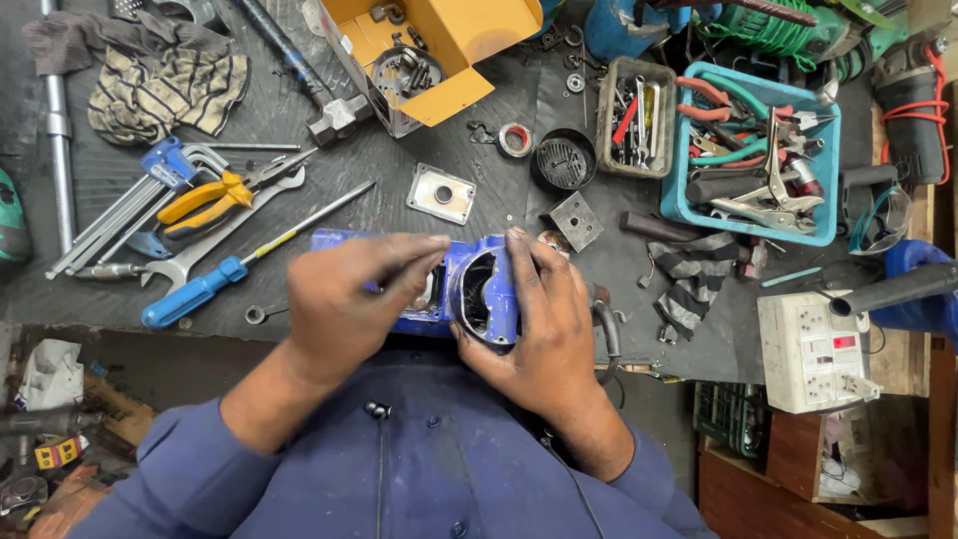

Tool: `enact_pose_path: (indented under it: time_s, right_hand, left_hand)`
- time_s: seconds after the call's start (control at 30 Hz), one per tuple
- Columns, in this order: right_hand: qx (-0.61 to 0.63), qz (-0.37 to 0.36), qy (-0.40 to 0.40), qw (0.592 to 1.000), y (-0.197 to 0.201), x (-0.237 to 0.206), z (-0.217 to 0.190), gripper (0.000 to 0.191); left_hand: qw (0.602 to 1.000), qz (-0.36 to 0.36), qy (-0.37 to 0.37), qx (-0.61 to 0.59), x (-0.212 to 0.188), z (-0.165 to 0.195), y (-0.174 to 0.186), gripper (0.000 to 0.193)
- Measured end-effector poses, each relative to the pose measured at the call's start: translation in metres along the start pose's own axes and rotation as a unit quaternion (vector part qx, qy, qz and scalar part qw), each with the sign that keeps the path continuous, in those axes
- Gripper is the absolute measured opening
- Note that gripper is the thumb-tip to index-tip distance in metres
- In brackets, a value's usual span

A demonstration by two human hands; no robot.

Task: The person works on a blue power tool housing at a cluttered workbench, using a screwdriver to loosen and remove parts from the housing, picking out small components by hand, then wiping the housing with a rag and handling a black cylindrical part.

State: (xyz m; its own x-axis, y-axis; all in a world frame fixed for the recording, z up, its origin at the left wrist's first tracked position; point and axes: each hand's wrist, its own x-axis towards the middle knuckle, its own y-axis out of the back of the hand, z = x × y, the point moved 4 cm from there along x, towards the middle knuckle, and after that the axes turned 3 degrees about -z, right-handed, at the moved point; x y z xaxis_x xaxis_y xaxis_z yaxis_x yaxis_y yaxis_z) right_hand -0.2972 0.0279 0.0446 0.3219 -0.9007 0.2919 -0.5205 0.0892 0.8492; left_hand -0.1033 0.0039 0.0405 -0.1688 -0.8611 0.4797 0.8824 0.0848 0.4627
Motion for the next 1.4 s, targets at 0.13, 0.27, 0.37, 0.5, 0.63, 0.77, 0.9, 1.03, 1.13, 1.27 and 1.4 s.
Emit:
enact_pose_path:
  time_s: [0.13,0.27,0.37,0.5,0.63,0.77,0.9,1.03,1.13,1.27,1.4]
  right_hand:
    - [0.002,0.000,0.002,1.000,-0.001,0.000,-0.001,0.095]
    - [0.002,-0.002,0.004,1.000,-0.001,0.000,-0.001,0.095]
    - [-0.001,-0.006,-0.003,1.000,-0.002,0.001,0.000,0.096]
    - [0.005,-0.004,0.000,1.000,-0.002,0.001,0.001,0.096]
    - [0.000,-0.005,0.002,1.000,-0.003,0.002,0.002,0.096]
    - [0.002,-0.009,0.004,1.000,-0.004,0.004,0.001,0.097]
    - [0.000,-0.009,0.000,1.000,-0.004,0.004,0.001,0.098]
    - [0.006,-0.012,-0.005,1.000,-0.006,0.006,0.003,0.098]
    - [0.006,-0.012,0.001,1.000,-0.007,0.007,0.003,0.098]
    - [0.001,0.000,-0.006,1.000,-0.007,0.008,0.002,0.096]
    - [0.003,-0.008,-0.005,1.000,-0.006,0.008,0.001,0.097]
  left_hand:
    - [0.981,-0.039,-0.162,0.099,0.004,0.012,0.006,0.037]
    - [0.986,-0.109,-0.124,0.037,0.013,0.010,0.002,0.040]
    - [0.975,-0.194,-0.107,0.036,0.017,0.007,0.002,0.056]
    - [0.969,-0.238,-0.070,0.002,0.021,0.004,0.007,0.067]
    - [0.975,-0.216,-0.028,-0.052,0.026,0.001,0.011,0.044]
    - [0.977,-0.194,0.081,-0.034,0.026,-0.016,0.008,0.023]
    - [0.849,-0.189,0.340,-0.359,0.014,-0.042,-0.006,0.038]
    - [0.753,-0.166,0.349,-0.532,0.008,-0.044,-0.016,0.029]
    - [0.870,-0.112,0.225,-0.425,0.006,-0.032,-0.013,0.022]
    - [0.989,-0.074,-0.130,0.016,0.008,0.001,0.001,0.036]
    - [0.973,-0.058,-0.164,0.151,0.022,0.008,0.008,0.053]
